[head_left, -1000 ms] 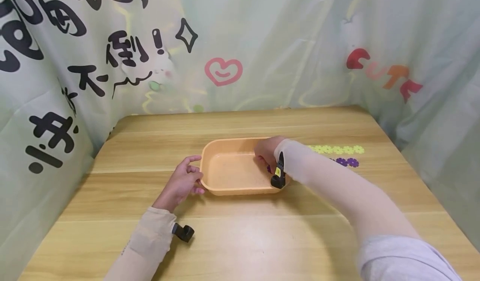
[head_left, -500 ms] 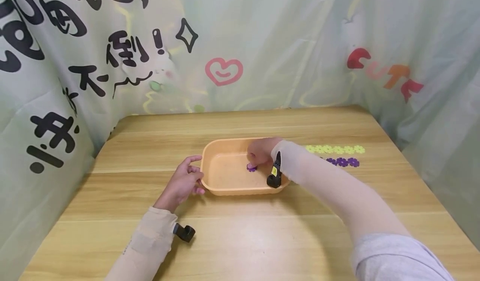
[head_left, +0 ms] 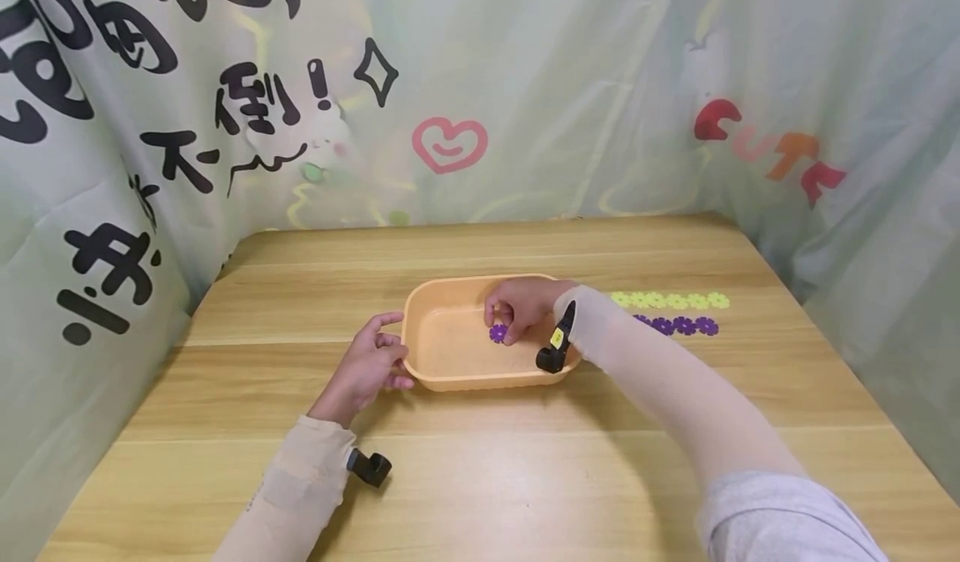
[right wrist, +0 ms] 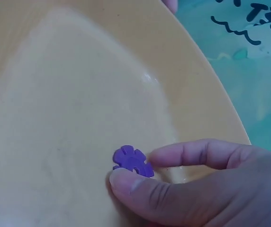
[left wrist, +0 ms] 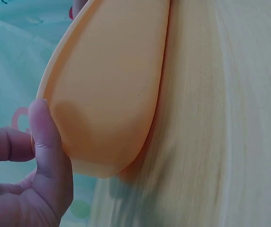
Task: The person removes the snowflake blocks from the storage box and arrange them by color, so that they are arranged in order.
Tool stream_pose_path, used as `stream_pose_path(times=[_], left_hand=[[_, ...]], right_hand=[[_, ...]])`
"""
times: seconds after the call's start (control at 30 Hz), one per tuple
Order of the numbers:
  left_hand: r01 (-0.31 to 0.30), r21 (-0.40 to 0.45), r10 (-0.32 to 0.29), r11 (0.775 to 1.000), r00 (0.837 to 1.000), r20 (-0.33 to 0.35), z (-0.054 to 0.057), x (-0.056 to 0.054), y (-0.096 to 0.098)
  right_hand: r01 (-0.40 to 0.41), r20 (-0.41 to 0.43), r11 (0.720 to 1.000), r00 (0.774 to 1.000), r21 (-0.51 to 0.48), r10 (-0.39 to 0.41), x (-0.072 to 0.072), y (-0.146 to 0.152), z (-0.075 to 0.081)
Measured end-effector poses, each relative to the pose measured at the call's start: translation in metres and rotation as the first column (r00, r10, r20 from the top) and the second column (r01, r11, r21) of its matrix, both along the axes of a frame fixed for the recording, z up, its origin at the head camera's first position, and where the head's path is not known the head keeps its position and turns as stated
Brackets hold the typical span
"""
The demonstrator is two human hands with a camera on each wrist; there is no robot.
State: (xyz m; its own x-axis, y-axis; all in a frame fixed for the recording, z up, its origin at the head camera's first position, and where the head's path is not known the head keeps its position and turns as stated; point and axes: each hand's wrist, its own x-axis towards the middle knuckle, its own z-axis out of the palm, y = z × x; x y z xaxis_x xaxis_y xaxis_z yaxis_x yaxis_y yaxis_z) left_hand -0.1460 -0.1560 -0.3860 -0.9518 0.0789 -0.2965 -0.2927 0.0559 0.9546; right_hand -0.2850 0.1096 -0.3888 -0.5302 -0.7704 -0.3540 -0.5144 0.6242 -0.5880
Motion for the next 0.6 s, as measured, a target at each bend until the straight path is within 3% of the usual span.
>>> stream_pose_path(times=[0.6], left_hand=[[0.001, 0.013, -0.001, 1.000, 1.000, -0.010, -0.0008, 0.0005, -0.0003]], right_hand=[[-0.030, -0.082, 0.997, 0.996, 0.067, 0.036, 0.0040, -0.0023, 0.0083]])
